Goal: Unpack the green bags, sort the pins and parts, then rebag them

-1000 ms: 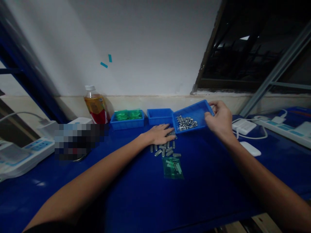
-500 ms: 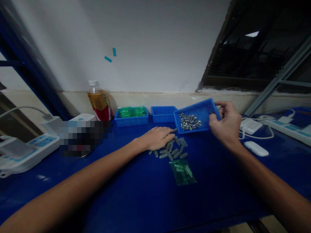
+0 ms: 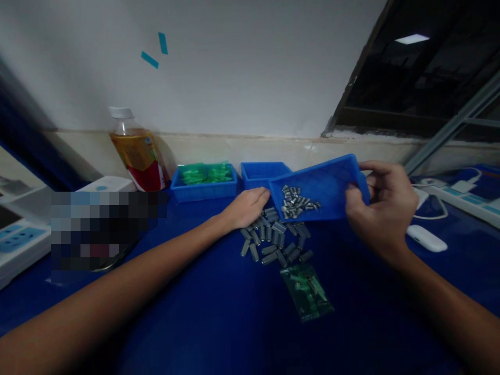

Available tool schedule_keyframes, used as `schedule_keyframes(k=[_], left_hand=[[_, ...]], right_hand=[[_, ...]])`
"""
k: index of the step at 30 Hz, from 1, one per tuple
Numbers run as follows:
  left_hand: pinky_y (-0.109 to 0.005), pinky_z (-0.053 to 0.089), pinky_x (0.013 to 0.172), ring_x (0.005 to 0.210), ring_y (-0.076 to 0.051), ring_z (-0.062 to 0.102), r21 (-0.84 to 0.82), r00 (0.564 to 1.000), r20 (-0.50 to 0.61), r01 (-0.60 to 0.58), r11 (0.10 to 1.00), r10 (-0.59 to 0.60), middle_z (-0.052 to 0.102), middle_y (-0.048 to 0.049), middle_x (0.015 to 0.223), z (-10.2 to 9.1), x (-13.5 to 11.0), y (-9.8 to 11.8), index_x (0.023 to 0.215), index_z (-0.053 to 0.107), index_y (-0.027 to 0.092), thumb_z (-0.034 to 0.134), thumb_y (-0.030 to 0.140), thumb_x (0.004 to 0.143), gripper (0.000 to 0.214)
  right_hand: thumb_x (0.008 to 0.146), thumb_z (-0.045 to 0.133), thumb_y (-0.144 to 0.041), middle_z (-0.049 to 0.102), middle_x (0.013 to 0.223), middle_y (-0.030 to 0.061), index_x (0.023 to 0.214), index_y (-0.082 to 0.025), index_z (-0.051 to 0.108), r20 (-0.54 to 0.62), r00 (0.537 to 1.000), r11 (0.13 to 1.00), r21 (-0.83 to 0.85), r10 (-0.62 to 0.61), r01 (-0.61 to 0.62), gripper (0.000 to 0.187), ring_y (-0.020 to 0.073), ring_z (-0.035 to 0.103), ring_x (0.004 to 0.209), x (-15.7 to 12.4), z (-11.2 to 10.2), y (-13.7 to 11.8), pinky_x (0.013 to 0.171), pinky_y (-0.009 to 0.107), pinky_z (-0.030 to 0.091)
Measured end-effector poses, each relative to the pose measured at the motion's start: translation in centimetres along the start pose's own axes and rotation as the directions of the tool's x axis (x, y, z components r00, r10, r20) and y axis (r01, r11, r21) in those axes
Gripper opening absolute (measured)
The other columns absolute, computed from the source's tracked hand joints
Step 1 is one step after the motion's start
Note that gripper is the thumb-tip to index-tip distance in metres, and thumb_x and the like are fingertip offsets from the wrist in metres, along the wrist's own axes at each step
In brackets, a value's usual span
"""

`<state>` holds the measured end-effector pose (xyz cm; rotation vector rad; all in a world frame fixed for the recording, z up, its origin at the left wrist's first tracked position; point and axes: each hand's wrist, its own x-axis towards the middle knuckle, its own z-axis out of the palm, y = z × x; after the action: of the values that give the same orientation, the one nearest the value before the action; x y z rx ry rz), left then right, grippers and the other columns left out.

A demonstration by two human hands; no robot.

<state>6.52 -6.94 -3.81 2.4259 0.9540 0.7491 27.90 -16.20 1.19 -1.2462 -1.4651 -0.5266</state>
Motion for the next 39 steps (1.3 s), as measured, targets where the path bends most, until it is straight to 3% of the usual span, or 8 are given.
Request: schedule_keyframes(k=[7,16,30,39], left_hand=[[-0.034,0.043,0.091,0.099,-0.019,0.059,-0.011,0.999,0.021,-0.039,0.999,0.039,0.065,-0.0071,0.105,0.2,-0.2,-0.3,0.096,0.058,0.015,0.020,0.032,0.097,0.041],[-0.033,0.046,0.085,0.088,-0.018,0.060,0.044,0.998,0.048,-0.030,0.999,0.028,0.064,-0.0072,0.092,0.3,-0.2,-0.3,0.086,0.058,0.013,0.023,0.027,0.096,0.039],[-0.036,0.044,0.091,0.099,-0.020,0.059,0.049,0.997,0.061,-0.059,0.997,0.056,0.065,-0.0087,0.104,0.3,-0.3,-0.2,0.096,0.058,0.014,0.020,0.032,0.097,0.042],[-0.034,0.045,0.088,0.095,-0.020,0.060,0.021,0.999,0.039,-0.037,0.999,0.036,0.066,-0.0080,0.101,0.3,-0.3,-0.2,0.092,0.059,0.014,0.022,0.027,0.095,0.040]], right_hand=[[0.066,0.055,-0.010,0.038,0.056,-0.0076,0.095,-0.016,0.058,-0.017,0.998,0.998,-0.013,-0.064,0.064,0.030,0.0085,0.036,0.045,-0.5,0.2,-0.9,0.046,0.025,0.033],[0.065,0.057,-0.012,0.040,0.058,-0.0069,0.097,-0.018,0.058,-0.034,0.996,0.996,-0.036,-0.080,0.078,0.033,0.0099,0.041,0.046,-0.7,0.3,-0.7,0.046,0.026,0.034],[0.066,0.056,-0.011,0.039,0.057,-0.0071,0.097,-0.019,0.058,-0.038,0.989,0.989,-0.057,-0.142,0.140,0.031,0.0093,0.039,0.046,-0.8,0.2,-1.0,0.049,0.026,0.037],[0.067,0.055,-0.010,0.039,0.058,-0.0067,0.096,-0.018,0.059,-0.044,0.983,0.981,-0.085,-0.178,0.173,0.030,0.0088,0.038,0.047,-0.8,0.1,-1.4,0.050,0.026,0.037]])
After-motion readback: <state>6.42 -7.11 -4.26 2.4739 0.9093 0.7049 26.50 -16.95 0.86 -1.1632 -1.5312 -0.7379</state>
